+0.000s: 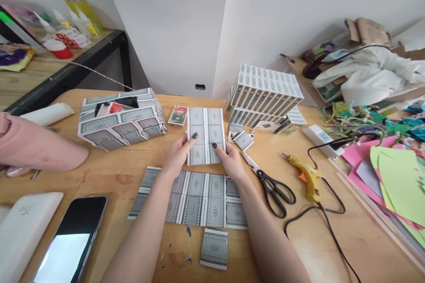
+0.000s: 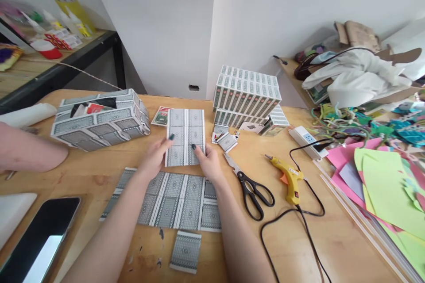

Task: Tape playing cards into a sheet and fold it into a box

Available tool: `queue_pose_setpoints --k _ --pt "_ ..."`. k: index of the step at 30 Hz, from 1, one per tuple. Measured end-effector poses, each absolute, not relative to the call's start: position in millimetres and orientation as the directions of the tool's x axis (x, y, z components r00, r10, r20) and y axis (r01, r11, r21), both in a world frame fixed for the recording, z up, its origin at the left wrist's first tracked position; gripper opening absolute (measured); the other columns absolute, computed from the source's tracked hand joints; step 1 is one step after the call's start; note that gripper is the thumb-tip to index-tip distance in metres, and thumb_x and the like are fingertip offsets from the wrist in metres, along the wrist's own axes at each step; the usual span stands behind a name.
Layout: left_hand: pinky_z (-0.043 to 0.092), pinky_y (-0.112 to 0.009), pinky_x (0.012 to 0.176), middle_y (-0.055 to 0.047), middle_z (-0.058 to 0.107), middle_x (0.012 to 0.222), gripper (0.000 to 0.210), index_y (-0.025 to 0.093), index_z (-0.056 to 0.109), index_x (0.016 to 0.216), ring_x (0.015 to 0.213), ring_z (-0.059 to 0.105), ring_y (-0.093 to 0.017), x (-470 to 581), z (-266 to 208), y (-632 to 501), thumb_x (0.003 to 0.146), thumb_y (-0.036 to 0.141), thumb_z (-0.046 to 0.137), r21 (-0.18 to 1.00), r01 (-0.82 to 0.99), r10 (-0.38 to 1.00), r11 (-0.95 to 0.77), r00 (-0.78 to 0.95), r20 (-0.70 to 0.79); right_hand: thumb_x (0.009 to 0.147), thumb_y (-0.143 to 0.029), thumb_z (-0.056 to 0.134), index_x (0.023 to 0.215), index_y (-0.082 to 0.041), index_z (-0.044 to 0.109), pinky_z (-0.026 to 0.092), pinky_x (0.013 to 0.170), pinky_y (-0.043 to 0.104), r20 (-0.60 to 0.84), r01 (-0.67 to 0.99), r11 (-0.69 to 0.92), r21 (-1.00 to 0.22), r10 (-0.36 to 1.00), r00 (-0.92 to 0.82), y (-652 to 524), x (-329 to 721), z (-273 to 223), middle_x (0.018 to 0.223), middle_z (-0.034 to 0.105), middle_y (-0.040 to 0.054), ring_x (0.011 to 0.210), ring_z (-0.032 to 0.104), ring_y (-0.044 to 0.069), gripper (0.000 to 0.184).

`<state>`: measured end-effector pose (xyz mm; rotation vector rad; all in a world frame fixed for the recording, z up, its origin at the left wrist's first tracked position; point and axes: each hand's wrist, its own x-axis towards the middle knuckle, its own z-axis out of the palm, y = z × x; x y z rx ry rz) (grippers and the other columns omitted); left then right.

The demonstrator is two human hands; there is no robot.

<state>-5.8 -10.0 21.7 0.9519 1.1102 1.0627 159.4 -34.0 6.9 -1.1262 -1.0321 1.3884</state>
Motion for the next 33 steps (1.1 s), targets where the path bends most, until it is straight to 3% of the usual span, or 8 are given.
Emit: queue_pose_setpoints --k 2,4,8,15,27,33 --pt "0.050 -0.035 0.078 -0.007 0.071 0.094 0.044 0.015 0.067 0.097 0.087 0.064 -0.023 -6.2 21.8 -12.6 0.065 0.046 0.071 0.971 -0.050 0.958 0.234 0.184 -0.221 0.074 -0.048 0.063 0.102 -0.021 0.064 0.048 0.089 0.036 -0.080 -0.232 -0.077 -0.970 0.997 0.003 -32.7 160.8 7.1 0.104 0.069 0.0039 0.097 0.063 0.022 0.039" --pt "0.049 -0.036 0.078 -0.009 0.071 0.095 0.042 0.014 0.068 0.093 0.087 0.064 -0.024 -7.0 18.9 -13.1 0.063 0.043 0.073 0.975 0.009 0.959 0.224 0.175 -0.222 0.070 -0.047 0.067 0.101 -0.021 0.065 0.050 0.086 0.038 -0.106 -0.261 -0.120 -0.958 0.992 -0.065 -31.9 164.9 7.6 0.103 0.070 0.0037 0.096 0.063 0.023 0.041" --pt "0.048 -0.037 0.081 -0.011 0.072 0.093 0.041 0.012 0.069 0.086 0.089 0.064 -0.025 -10.1 11.1 -9.7 0.059 0.041 0.077 0.970 -0.015 0.964 0.245 0.109 -0.242 0.060 -0.041 0.075 0.089 -0.020 0.070 0.056 0.071 0.038 -0.183 -0.249 -0.231 -0.940 0.962 -0.202 -31.5 171.4 7.8 0.091 0.072 0.0024 0.080 0.066 0.022 0.036" --pt "0.050 -0.035 0.073 -0.010 0.072 0.089 0.043 0.012 0.069 0.082 0.083 0.066 -0.024 -6.9 10.2 -10.9 0.053 0.041 0.080 0.945 -0.063 0.947 0.321 0.032 -0.320 0.057 -0.034 0.078 0.076 -0.016 0.073 0.057 0.067 0.038 -0.198 -0.231 -0.215 -0.949 0.976 -0.094 -30.5 162.5 8.5 0.075 0.073 0.0032 0.062 0.066 0.019 0.026" --pt "0.051 -0.036 0.074 -0.009 0.073 0.090 0.044 0.013 0.069 0.083 0.087 0.066 -0.026 -4.9 7.4 -12.0 0.052 0.042 0.080 0.949 -0.072 0.952 0.306 0.012 -0.306 0.055 -0.036 0.078 0.078 -0.016 0.073 0.058 0.069 0.041 -0.231 -0.232 -0.233 -0.944 0.972 -0.036 -31.4 157.8 7.5 0.083 0.074 0.0049 0.071 0.068 0.023 0.031" --pt "0.050 -0.037 0.077 -0.008 0.073 0.089 0.042 0.014 0.069 0.084 0.087 0.065 -0.025 -2.2 16.6 -12.7 0.055 0.044 0.078 0.964 -0.062 0.966 0.257 0.017 -0.257 0.058 -0.039 0.077 0.082 -0.018 0.070 0.057 0.071 0.041 -0.174 -0.229 -0.180 -0.957 0.984 -0.048 -31.1 156.0 7.8 0.086 0.073 0.0045 0.076 0.067 0.024 0.033"
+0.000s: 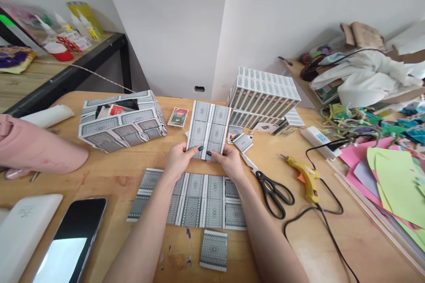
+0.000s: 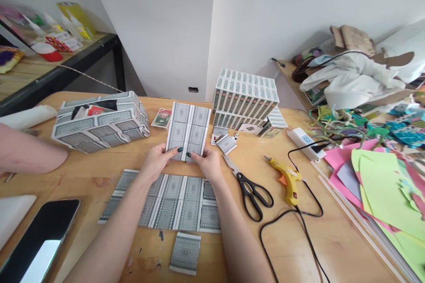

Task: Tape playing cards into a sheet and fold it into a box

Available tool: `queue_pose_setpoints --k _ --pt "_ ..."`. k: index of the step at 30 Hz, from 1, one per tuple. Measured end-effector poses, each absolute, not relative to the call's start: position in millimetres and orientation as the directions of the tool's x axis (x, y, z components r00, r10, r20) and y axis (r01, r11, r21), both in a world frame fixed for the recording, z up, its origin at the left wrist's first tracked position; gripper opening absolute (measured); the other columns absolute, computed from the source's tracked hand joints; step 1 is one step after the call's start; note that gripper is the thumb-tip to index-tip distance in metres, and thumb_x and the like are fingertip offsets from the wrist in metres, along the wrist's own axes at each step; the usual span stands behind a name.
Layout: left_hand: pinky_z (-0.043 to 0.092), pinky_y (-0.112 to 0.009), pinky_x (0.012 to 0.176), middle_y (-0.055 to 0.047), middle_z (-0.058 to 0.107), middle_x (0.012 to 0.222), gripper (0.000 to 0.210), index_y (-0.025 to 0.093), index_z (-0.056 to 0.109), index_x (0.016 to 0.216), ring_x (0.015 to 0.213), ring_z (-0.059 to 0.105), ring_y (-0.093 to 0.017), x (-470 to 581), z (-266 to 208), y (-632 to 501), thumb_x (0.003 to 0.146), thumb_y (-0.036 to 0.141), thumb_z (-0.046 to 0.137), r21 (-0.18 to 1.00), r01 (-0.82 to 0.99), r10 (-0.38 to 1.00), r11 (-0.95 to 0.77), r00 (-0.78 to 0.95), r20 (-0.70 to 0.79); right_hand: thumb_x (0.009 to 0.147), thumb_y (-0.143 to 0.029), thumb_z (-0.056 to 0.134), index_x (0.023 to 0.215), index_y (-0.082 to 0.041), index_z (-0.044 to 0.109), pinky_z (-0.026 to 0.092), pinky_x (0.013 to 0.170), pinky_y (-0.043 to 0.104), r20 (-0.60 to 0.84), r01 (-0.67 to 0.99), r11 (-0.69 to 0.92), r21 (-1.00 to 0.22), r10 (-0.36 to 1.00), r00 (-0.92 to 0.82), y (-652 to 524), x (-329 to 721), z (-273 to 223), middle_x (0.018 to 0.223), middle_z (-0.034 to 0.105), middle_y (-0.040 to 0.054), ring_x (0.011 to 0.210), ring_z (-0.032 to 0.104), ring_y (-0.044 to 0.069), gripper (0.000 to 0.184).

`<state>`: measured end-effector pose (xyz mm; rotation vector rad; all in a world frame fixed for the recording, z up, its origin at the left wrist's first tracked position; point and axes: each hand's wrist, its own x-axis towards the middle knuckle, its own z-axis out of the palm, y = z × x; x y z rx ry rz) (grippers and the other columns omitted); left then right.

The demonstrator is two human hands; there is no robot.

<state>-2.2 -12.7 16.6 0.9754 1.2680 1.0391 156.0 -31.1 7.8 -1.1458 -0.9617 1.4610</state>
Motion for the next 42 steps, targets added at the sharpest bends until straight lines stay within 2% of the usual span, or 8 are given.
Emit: queue_pose_setpoints --k 6,9,12,15,20,24,32,42 --pt "0.043 -0.039 0.092 -0.006 0.069 0.103 0.030 0.018 0.068 0.089 0.100 0.060 -0.024 -1.6 22.5 -14.5 0.064 0.034 0.072 0.996 -0.067 0.998 0.067 0.015 -0.066 0.062 -0.036 0.074 0.094 -0.020 0.065 0.046 0.093 0.041 -0.094 -0.344 -0.042 -0.938 0.986 0.137 -30.5 156.0 5.5 0.100 0.070 0.0054 0.097 0.063 0.024 0.037" --pt "0.035 -0.039 0.102 -0.004 0.059 0.122 0.008 0.021 0.068 0.069 0.117 0.050 -0.024 -5.5 23.0 -14.4 0.065 0.028 0.069 0.992 0.002 0.991 -0.128 -0.026 0.128 0.061 -0.037 0.073 0.096 -0.021 0.066 0.044 0.096 0.043 -0.174 -0.470 -0.077 -0.879 0.970 0.167 -28.6 163.4 6.6 0.105 0.069 0.0065 0.105 0.061 0.026 0.039" --pt "0.030 -0.038 0.106 -0.001 0.048 0.134 0.014 0.021 0.062 0.053 0.125 0.042 -0.024 -8.3 23.9 -13.9 0.066 0.026 0.066 0.969 0.103 0.971 -0.224 -0.062 0.232 0.065 -0.046 0.066 0.095 -0.021 0.068 0.045 0.094 0.042 -0.247 -0.572 -0.173 -0.802 0.967 0.055 -27.9 171.0 11.4 0.108 0.068 0.0062 0.108 0.059 0.028 0.039" --pt "0.032 -0.036 0.105 0.000 0.044 0.138 0.005 0.023 0.069 0.067 0.125 0.043 -0.023 -7.0 25.1 -13.1 0.067 0.028 0.067 0.978 0.073 0.979 -0.196 -0.035 0.199 0.067 -0.050 0.065 0.090 -0.020 0.070 0.051 0.079 0.041 -0.313 -0.476 -0.357 -0.804 0.934 -0.171 -30.9 171.9 14.6 0.094 0.072 0.0055 0.093 0.065 0.028 0.037" --pt "0.042 -0.036 0.095 -0.007 0.061 0.120 0.049 0.023 0.056 0.120 0.113 0.054 -0.023 -4.8 24.2 -9.4 0.078 0.048 0.056 0.958 -0.276 0.987 0.081 -0.113 -0.116 0.061 -0.042 0.075 0.088 -0.019 0.067 0.051 0.066 0.033 -0.272 -0.404 -0.311 -0.860 0.950 -0.154 -35.8 161.7 10.0 0.082 0.073 0.0030 0.074 0.067 0.023 0.036" --pt "0.044 -0.036 0.090 -0.008 0.068 0.104 0.051 0.017 0.061 0.108 0.105 0.058 -0.026 -4.5 17.8 -9.7 0.074 0.055 0.057 0.974 -0.158 0.985 0.164 -0.028 -0.170 0.065 -0.043 0.072 0.092 -0.020 0.064 0.051 0.073 0.034 -0.184 -0.355 -0.201 -0.913 0.980 -0.083 -35.9 155.0 8.5 0.092 0.072 0.0036 0.082 0.066 0.023 0.036" --pt "0.039 -0.033 0.094 -0.008 0.061 0.117 0.037 0.021 0.054 0.110 0.112 0.053 -0.022 8.2 8.4 -20.7 0.081 0.045 0.054 0.986 0.165 0.999 0.004 -0.046 0.004 0.077 -0.046 0.059 0.096 -0.022 0.059 0.042 0.095 0.032 -0.028 -0.103 -0.019 -0.995 0.996 0.082 -35.5 148.3 9.7 0.113 0.064 0.0036 0.105 0.056 0.020 0.031" --pt "0.046 -0.031 0.086 -0.005 0.067 0.103 0.033 0.019 0.059 0.100 0.100 0.060 -0.021 7.0 15.7 -10.9 0.070 0.030 0.067 0.943 -0.326 0.938 -0.063 -0.343 -0.056 0.059 -0.030 0.078 0.081 -0.020 0.065 0.048 0.064 0.026 -0.234 -0.470 -0.274 -0.839 0.962 -0.143 -35.5 166.0 11.2 0.074 0.069 -0.0021 0.065 0.062 0.014 0.028"
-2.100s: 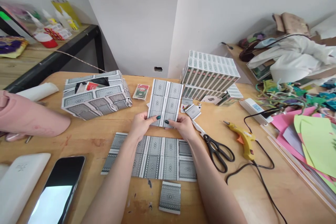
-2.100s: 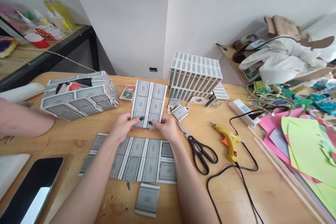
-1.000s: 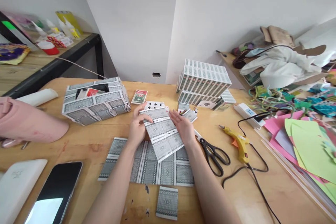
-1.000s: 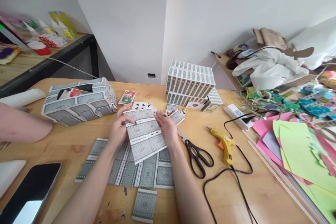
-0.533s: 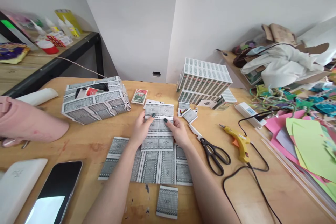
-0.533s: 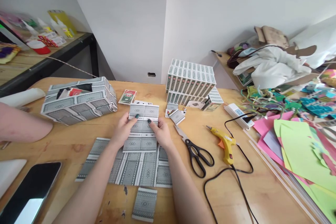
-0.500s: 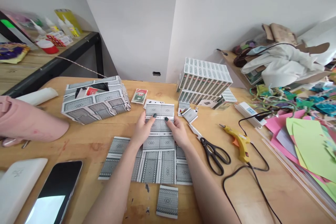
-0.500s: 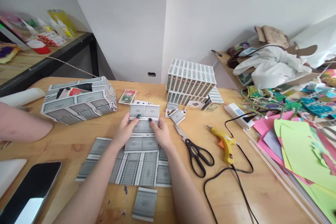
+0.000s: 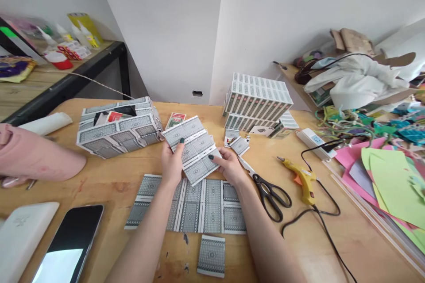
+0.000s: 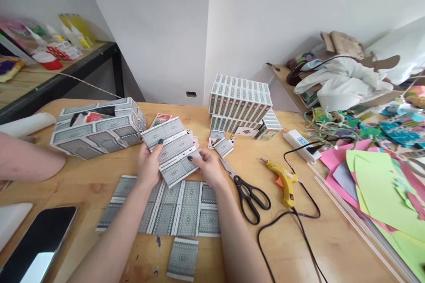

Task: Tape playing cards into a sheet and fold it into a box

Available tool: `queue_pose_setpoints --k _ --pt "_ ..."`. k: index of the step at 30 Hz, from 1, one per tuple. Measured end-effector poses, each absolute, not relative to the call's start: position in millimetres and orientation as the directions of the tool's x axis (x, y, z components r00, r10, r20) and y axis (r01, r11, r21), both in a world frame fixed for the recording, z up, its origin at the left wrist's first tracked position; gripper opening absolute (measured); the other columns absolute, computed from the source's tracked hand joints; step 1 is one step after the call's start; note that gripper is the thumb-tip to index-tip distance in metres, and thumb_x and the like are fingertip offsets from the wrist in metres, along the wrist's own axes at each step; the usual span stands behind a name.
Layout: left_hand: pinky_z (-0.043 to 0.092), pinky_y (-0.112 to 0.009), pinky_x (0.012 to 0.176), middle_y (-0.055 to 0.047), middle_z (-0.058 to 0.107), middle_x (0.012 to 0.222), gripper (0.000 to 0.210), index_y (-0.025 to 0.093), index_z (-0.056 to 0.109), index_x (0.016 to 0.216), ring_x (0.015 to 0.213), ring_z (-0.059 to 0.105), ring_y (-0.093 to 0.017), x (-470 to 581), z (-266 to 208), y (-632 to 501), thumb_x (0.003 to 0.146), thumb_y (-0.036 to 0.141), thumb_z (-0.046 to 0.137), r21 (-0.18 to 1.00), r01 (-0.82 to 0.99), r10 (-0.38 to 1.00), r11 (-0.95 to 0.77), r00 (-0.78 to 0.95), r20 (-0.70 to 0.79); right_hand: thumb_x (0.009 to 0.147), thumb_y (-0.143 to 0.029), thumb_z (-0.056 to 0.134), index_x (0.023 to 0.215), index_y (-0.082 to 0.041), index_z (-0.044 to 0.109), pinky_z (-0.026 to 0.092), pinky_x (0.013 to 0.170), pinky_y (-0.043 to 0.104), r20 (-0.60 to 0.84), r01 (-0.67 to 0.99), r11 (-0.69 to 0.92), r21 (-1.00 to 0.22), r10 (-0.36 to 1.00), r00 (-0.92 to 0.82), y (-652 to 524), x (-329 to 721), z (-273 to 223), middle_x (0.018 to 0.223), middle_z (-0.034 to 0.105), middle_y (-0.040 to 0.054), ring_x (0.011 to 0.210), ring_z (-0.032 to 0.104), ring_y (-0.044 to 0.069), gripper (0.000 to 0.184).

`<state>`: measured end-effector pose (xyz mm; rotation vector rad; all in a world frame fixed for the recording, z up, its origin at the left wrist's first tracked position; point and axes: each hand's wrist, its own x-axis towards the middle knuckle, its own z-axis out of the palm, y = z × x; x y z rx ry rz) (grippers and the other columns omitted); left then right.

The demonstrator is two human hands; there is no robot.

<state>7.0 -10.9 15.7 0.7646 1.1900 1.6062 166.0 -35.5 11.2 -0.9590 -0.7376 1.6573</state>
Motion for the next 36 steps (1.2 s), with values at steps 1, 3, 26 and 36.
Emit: queue_pose_setpoints --k 1,3,26,36 --pt "0.047 -0.031 0.083 -0.004 0.068 0.100 0.035 0.019 0.060 0.099 0.097 0.062 -0.021 1.8 19.2 -10.4 0.066 0.026 0.069 0.914 -0.404 0.946 -0.028 -0.306 -0.107 0.058 -0.028 0.079 0.078 -0.019 0.065 0.047 0.063 0.025 -0.235 -0.503 -0.253 -0.826 0.967 -0.101 -34.1 167.6 11.1 0.072 0.068 -0.0026 0.062 0.061 0.013 0.026" --pt "0.050 -0.030 0.074 -0.003 0.070 0.090 0.037 0.017 0.063 0.094 0.088 0.064 -0.022 -12.2 26.6 -11.2 0.058 0.020 0.070 0.856 -0.508 0.970 0.101 -0.141 -0.198 0.057 -0.026 0.080 0.076 -0.019 0.065 0.048 0.061 0.023 -0.238 -0.574 -0.188 -0.797 0.971 0.012 -31.4 170.1 11.7 0.070 0.069 -0.0033 0.060 0.060 0.012 0.025" --pt "0.043 -0.030 0.085 -0.007 0.067 0.099 0.035 0.018 0.057 0.096 0.097 0.060 -0.020 -3.5 6.2 -6.3 0.078 0.048 0.057 0.994 0.101 0.918 -0.035 -0.390 0.072 0.060 -0.025 0.077 0.085 -0.020 0.067 0.051 0.086 0.030 -0.085 -0.659 -0.072 -0.749 0.996 -0.012 -42.2 147.2 20.5 0.085 0.071 0.0002 0.083 0.066 0.016 0.028" --pt "0.054 -0.037 0.071 -0.010 0.072 0.088 0.040 0.011 0.066 0.087 0.077 0.067 -0.023 15.9 14.8 -22.1 0.058 0.036 0.078 0.888 -0.215 0.903 0.407 0.239 -0.356 0.062 -0.021 0.074 0.107 -0.020 0.062 0.046 0.097 0.041 -0.237 -0.666 0.071 -0.742 0.902 0.360 -27.4 144.9 13.2 0.108 0.069 0.0038 0.100 0.064 0.021 0.047"
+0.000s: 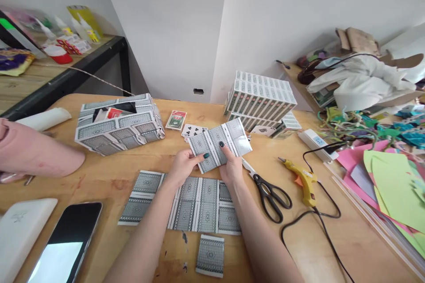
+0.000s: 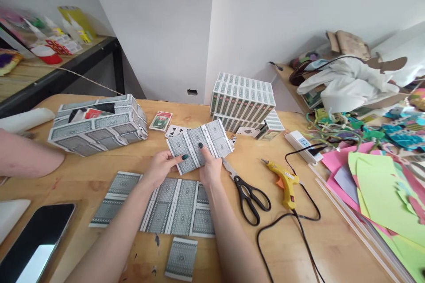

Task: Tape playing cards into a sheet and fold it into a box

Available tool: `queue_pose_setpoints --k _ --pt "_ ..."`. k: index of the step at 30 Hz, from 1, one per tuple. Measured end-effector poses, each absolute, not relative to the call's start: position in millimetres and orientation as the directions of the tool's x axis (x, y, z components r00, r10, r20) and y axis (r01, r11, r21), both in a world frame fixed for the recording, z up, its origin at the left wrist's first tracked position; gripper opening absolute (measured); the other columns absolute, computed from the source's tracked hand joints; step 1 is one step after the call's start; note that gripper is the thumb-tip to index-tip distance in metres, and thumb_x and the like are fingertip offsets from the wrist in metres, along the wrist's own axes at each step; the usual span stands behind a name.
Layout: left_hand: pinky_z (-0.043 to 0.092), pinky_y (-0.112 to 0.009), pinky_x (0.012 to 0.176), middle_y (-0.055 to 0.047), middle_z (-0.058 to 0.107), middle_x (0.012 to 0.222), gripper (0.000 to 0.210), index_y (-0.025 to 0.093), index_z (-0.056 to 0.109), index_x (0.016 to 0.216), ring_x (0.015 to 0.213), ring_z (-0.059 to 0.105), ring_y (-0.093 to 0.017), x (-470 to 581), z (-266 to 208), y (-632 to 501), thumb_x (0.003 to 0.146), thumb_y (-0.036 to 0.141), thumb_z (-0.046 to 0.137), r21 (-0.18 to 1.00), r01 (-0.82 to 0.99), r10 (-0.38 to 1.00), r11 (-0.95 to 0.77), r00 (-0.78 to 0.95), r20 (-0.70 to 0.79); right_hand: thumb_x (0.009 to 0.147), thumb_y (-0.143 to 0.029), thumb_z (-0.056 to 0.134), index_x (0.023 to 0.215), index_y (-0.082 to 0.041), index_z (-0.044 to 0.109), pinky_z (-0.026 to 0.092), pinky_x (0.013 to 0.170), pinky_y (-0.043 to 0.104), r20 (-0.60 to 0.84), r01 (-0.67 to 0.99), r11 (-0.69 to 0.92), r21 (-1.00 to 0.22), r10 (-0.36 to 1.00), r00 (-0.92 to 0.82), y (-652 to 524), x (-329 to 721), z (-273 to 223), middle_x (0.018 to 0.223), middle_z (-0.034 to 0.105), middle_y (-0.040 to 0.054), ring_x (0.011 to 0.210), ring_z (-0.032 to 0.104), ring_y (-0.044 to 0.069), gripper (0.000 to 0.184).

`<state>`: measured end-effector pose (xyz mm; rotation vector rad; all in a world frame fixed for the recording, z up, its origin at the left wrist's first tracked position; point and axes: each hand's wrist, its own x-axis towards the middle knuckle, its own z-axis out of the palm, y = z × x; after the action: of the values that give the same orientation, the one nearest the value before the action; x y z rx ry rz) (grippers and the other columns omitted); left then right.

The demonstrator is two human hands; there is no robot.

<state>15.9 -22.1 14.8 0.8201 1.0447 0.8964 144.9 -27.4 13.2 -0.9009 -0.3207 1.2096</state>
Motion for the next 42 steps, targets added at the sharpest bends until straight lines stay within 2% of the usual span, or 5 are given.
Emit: queue_pose_setpoints --k 5,16,28,33,42 --pt "0.054 -0.038 0.072 -0.008 0.073 0.086 0.039 0.012 0.070 0.086 0.075 0.068 -0.022 19.0 14.2 -24.0 0.055 0.032 0.081 0.867 -0.277 0.909 0.414 0.181 -0.376 0.060 -0.021 0.076 0.110 -0.017 0.060 0.047 0.096 0.042 -0.203 -0.643 0.083 -0.762 0.911 0.358 -27.7 140.5 12.4 0.109 0.068 0.0061 0.097 0.064 0.022 0.053" --pt "0.053 -0.039 0.076 -0.009 0.073 0.088 0.044 0.012 0.071 0.086 0.079 0.068 -0.024 25.4 13.7 -26.4 0.049 0.033 0.083 0.864 -0.342 0.929 0.369 0.126 -0.347 0.061 -0.025 0.075 0.110 -0.017 0.060 0.046 0.096 0.040 -0.151 -0.569 0.104 -0.816 0.912 0.382 -31.0 137.8 13.0 0.107 0.069 0.0060 0.098 0.064 0.021 0.052" --pt "0.054 -0.038 0.073 -0.010 0.072 0.092 0.044 0.012 0.070 0.088 0.079 0.068 -0.024 23.9 16.5 -22.3 0.051 0.031 0.083 0.860 -0.297 0.909 0.416 0.171 -0.381 0.061 -0.022 0.075 0.110 -0.017 0.059 0.046 0.097 0.041 -0.167 -0.579 0.103 -0.809 0.903 0.395 -30.9 141.7 14.3 0.107 0.068 0.0058 0.098 0.064 0.021 0.052" --pt "0.054 -0.039 0.078 -0.010 0.072 0.093 0.039 0.012 0.070 0.089 0.081 0.068 -0.022 22.8 17.2 -21.7 0.056 0.030 0.081 0.824 -0.380 0.907 0.421 0.197 -0.373 0.060 -0.020 0.076 0.110 -0.016 0.059 0.044 0.098 0.042 -0.157 -0.598 0.120 -0.793 0.907 0.390 -29.1 144.4 16.5 0.105 0.069 0.0060 0.098 0.064 0.022 0.052" --pt "0.053 -0.041 0.082 -0.010 0.073 0.091 0.038 0.012 0.072 0.087 0.083 0.068 -0.024 23.3 14.4 -23.9 0.054 0.029 0.081 0.827 -0.392 0.916 0.402 0.180 -0.359 0.060 -0.022 0.076 0.107 -0.017 0.061 0.045 0.097 0.042 -0.179 -0.591 0.061 -0.805 0.923 0.340 -31.7 144.4 14.3 0.103 0.070 0.0057 0.101 0.063 0.023 0.049"
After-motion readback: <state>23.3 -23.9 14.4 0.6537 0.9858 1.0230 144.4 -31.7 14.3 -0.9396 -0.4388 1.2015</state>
